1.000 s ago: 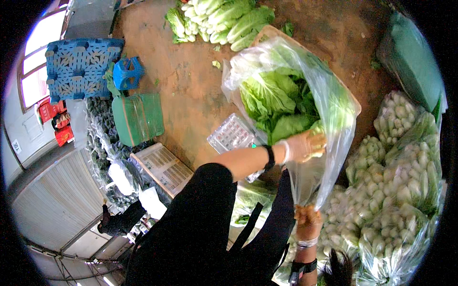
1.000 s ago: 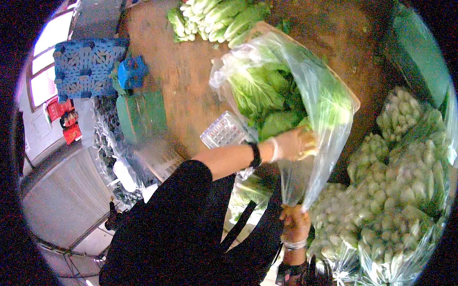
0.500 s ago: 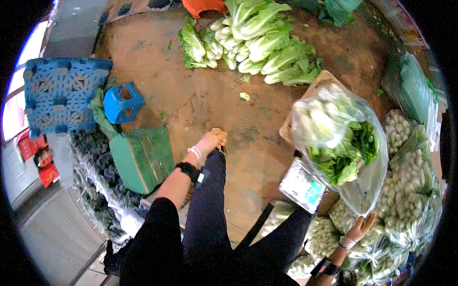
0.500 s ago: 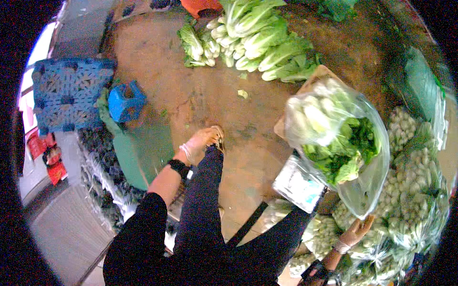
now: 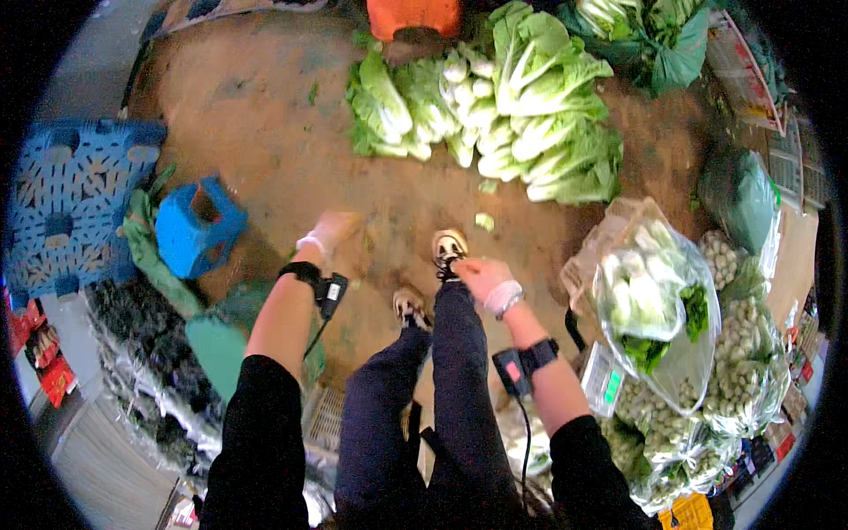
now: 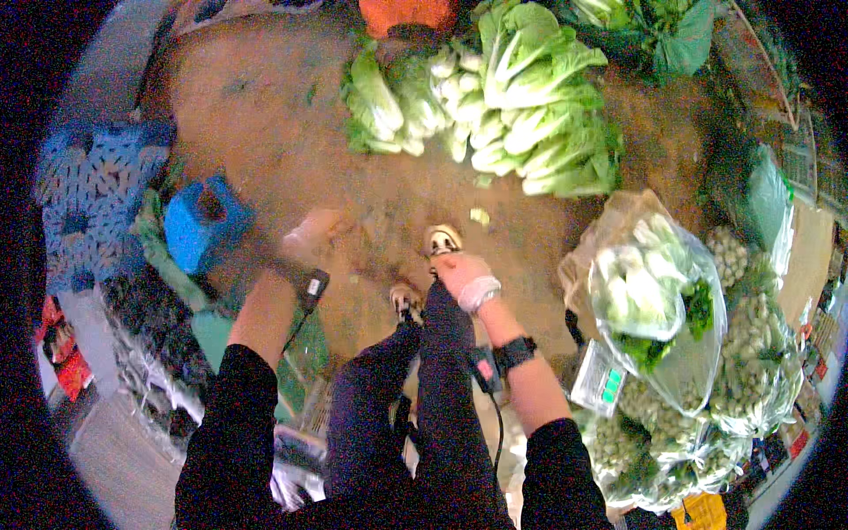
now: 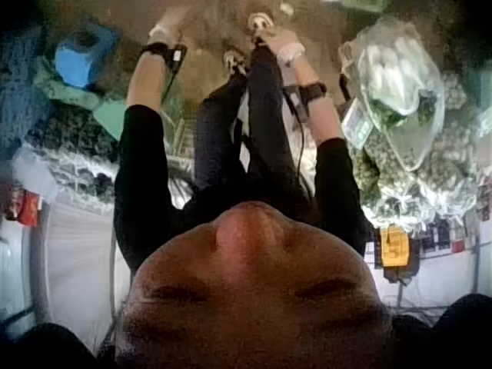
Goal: The person selects heads of Chinese cabbage from a pile, places them into a plastic bag on a digital scale, ties the bag closed, and sets it aside.
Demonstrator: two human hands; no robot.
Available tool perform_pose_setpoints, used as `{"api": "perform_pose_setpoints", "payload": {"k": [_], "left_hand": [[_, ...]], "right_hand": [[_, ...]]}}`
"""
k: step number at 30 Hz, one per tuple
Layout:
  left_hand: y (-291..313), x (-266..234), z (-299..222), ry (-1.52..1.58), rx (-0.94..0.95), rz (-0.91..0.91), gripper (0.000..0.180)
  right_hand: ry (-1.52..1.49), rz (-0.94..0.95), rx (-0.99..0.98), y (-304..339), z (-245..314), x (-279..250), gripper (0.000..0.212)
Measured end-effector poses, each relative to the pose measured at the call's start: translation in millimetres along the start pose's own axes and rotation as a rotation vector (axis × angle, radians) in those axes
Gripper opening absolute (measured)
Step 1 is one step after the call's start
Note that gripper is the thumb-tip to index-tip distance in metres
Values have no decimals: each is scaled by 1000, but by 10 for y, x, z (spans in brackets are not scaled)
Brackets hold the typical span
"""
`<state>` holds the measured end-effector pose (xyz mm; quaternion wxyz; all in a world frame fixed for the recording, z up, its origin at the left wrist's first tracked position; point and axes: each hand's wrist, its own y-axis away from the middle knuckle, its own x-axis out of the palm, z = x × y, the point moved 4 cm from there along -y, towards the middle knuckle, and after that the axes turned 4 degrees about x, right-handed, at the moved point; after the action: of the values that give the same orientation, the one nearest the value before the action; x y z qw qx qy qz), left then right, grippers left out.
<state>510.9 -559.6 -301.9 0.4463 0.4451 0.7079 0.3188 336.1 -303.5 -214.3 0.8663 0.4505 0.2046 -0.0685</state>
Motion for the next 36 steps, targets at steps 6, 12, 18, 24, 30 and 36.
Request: {"api": "perform_pose_setpoints", "payload": {"k": [6,12,18,24,30,36], "left_hand": [[-1482,-92,-1289,413,-49,-528,102],[-2234,-167,-1213,268,36,-611,118],[-2119,-246,-317,1124,104,-182,47],[-2247,-300,1,1588,269,33,38],[-2486,-456,566,1732,389,-84,41],[-1636,-378,3,1577,589,-237,54]], "right_hand": [[352,-238,27,-2477,108,-510,34],[486,-288,89,-3588,465,-350,78],[107,-330,69,-3400,547,-558,75],[-15,-350,-153,-3528,1215,-15,66],[262,-55,-253,-3609,1420,842,74],[73,-180,-434,-2844,1657,279,42]]}}
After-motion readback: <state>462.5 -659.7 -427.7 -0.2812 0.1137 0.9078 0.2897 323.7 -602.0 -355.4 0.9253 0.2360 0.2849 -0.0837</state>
